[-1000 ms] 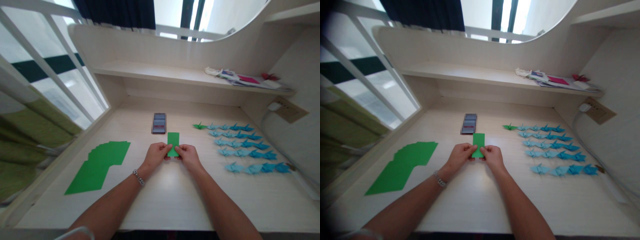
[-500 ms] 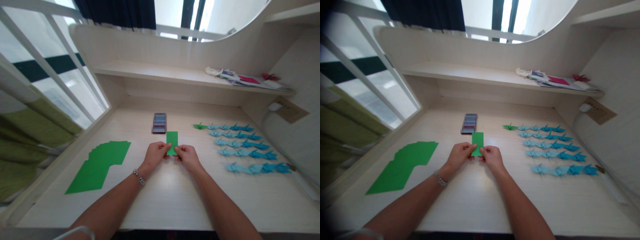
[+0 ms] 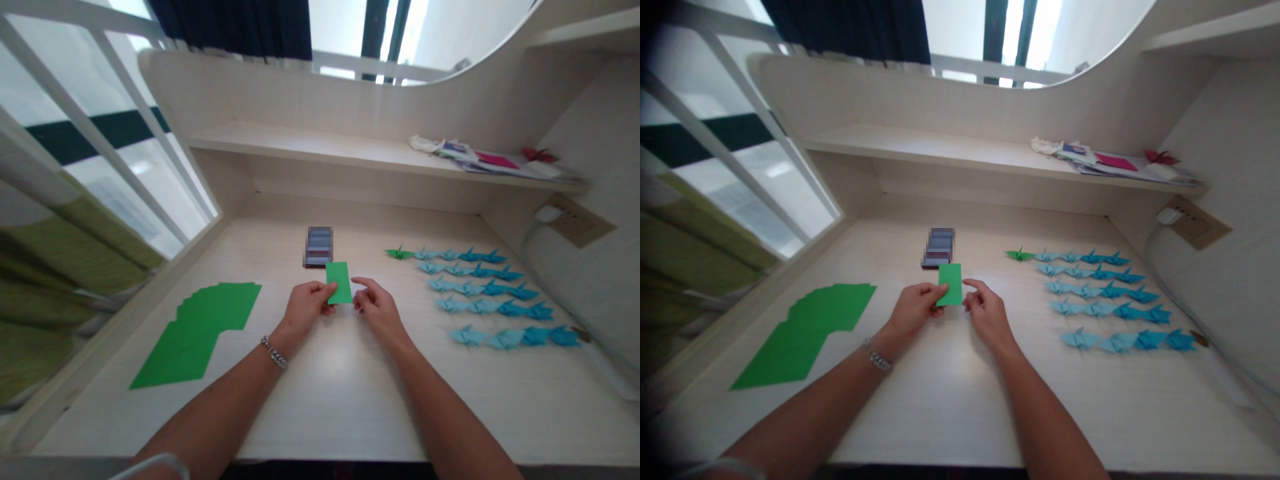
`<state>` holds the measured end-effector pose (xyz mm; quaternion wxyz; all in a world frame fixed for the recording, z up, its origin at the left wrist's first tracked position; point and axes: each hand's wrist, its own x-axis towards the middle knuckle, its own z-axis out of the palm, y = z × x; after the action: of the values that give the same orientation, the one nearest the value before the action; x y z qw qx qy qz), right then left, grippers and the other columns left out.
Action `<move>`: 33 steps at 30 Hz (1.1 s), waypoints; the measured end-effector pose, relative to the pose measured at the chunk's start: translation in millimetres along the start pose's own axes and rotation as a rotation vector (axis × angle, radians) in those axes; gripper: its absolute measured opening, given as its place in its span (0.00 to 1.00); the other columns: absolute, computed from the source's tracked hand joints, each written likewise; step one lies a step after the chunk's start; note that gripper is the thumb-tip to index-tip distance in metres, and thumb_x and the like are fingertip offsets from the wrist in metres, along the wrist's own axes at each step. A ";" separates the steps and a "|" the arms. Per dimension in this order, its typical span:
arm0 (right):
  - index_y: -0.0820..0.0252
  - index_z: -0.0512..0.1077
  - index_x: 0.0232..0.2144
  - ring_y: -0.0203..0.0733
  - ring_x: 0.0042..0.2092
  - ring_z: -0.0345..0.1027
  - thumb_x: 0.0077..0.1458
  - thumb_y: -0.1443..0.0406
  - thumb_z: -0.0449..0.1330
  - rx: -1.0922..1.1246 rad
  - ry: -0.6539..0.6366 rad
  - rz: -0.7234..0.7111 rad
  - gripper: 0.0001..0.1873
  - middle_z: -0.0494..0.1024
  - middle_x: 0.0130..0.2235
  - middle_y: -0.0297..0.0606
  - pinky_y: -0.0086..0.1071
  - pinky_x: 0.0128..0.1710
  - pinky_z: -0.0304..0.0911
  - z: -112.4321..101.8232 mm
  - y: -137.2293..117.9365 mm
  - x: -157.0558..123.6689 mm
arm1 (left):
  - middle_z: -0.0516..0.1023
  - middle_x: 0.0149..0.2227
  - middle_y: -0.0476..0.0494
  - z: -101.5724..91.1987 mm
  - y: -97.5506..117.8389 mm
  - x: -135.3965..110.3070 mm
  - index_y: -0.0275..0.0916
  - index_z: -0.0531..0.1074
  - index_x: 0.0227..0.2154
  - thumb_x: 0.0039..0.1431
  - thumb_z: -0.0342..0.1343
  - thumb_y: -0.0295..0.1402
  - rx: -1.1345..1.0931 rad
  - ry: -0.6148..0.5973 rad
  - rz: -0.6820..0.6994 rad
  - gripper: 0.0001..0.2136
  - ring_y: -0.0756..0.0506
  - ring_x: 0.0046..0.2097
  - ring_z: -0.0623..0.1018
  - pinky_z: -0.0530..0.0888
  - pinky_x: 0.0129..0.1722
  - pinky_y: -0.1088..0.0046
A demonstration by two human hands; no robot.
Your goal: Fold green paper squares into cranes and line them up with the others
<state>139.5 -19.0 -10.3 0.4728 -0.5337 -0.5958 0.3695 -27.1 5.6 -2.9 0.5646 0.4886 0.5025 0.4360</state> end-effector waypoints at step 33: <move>0.64 0.72 0.22 0.33 0.21 0.61 0.42 0.51 0.64 0.355 0.100 0.289 0.20 0.71 0.19 0.33 0.28 0.21 0.59 4.1 3.1 2.6 | 0.71 0.20 0.47 6.9 0.1 -6.7 0.33 0.72 0.24 0.52 0.57 0.43 0.124 -0.159 0.107 0.15 0.51 0.22 0.68 0.64 0.21 0.77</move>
<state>136.5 -15.7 -13.9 0.5303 -0.5397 -0.4148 0.5053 -21.1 -1.7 -1.7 0.5473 0.5818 0.4552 0.3935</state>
